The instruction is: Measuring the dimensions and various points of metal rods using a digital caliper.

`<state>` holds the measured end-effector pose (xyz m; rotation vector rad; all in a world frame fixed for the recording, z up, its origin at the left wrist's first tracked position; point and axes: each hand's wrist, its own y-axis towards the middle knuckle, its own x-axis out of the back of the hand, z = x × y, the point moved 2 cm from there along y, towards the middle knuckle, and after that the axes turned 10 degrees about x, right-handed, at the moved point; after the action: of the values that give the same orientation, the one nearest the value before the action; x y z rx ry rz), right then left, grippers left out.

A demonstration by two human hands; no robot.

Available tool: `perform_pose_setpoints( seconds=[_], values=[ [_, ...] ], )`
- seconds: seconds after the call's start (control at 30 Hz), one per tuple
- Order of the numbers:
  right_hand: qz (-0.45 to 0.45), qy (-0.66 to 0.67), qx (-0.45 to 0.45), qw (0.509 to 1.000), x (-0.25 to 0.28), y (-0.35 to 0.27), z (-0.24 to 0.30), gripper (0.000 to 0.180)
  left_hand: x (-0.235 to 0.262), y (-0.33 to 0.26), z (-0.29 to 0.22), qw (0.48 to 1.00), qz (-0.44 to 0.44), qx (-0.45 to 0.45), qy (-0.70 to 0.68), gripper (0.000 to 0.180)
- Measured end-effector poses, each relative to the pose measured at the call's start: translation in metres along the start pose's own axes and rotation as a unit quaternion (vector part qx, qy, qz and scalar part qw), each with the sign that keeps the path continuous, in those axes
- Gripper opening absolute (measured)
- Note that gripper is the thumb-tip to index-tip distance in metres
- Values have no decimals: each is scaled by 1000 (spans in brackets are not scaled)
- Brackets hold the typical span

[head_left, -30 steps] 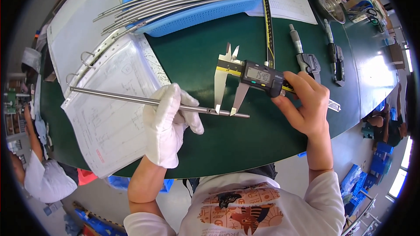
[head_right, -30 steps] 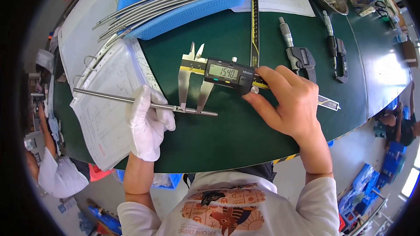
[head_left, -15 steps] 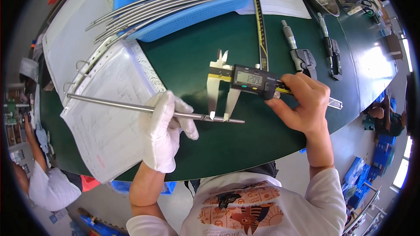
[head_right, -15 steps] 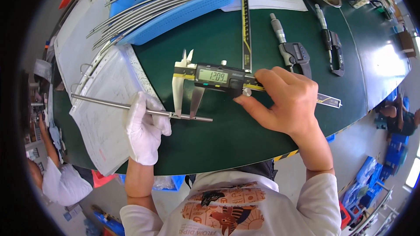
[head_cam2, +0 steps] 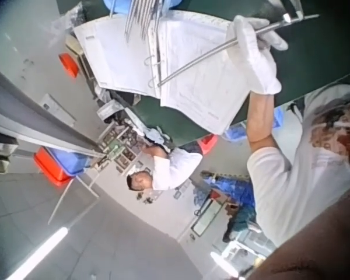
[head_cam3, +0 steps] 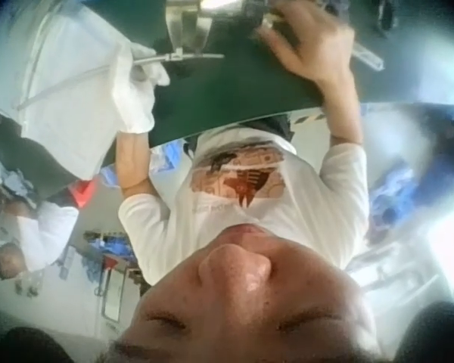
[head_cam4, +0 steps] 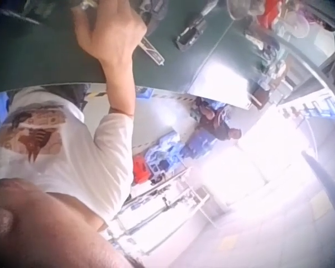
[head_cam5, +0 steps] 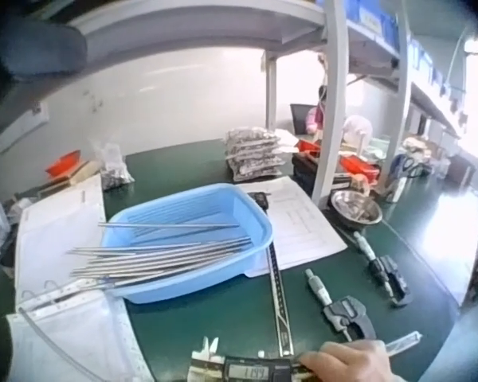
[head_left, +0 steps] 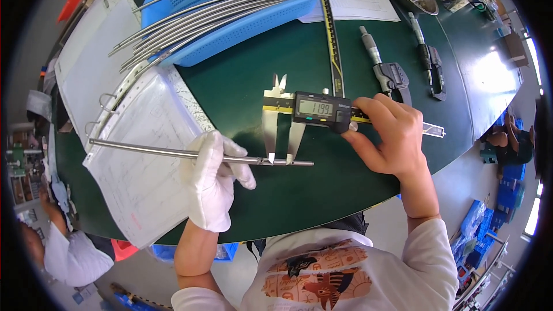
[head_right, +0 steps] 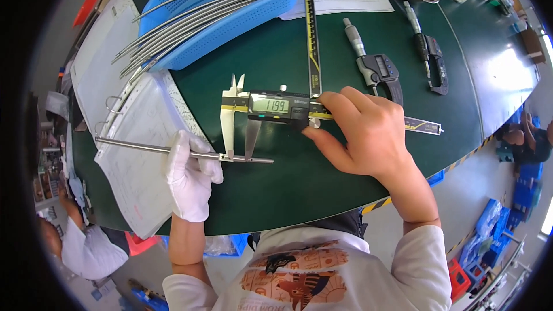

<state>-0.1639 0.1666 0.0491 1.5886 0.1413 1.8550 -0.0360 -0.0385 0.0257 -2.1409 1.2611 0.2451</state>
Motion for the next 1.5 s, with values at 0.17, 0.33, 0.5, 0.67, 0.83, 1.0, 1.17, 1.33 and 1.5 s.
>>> perform_pose_setpoints(
  seconds=[0.17, 0.33, 0.5, 0.67, 0.83, 1.0, 1.17, 1.33, 1.5],
  values=[
    [0, -9, 0, 1000, 0, 1, 2, 31, 3, 1, 0, 1000, 7, -2, -11, 32],
    [-8, -25, 1, 1000, 1, 2, 2, 31, 2, 0, -2, 1000, 28, -12, 5, 32],
    [-22, -28, -2, 999, 3, 1, 1, 32, 2, -1, 0, 1000, 14, 0, 12, 32],
    [-27, -22, 4, 999, 1, 0, 1, 31, 1, -2, 0, 1000, 16, -3, 2, 32],
    [-27, -31, 2, 999, 3, -1, -1, 31, 3, 1, 0, 999, 18, -12, 24, 34],
    [-21, 11, -4, 1000, 5, 2, 1, 29, 4, -3, -1, 999, 38, -8, -11, 37],
    [-184, -14, -83, 979, 24, -4, -22, 30, -17, 21, -31, 999, -24, -23, 22, 36],
    [-255, -15, -120, 959, 37, -12, -34, 29, -73, 94, -96, 996, 76, -37, 15, 32],
    [-269, -9, -123, 955, 36, -2, -29, 30, -67, 193, -122, 976, 25, 91, -197, 28]
  ],
)
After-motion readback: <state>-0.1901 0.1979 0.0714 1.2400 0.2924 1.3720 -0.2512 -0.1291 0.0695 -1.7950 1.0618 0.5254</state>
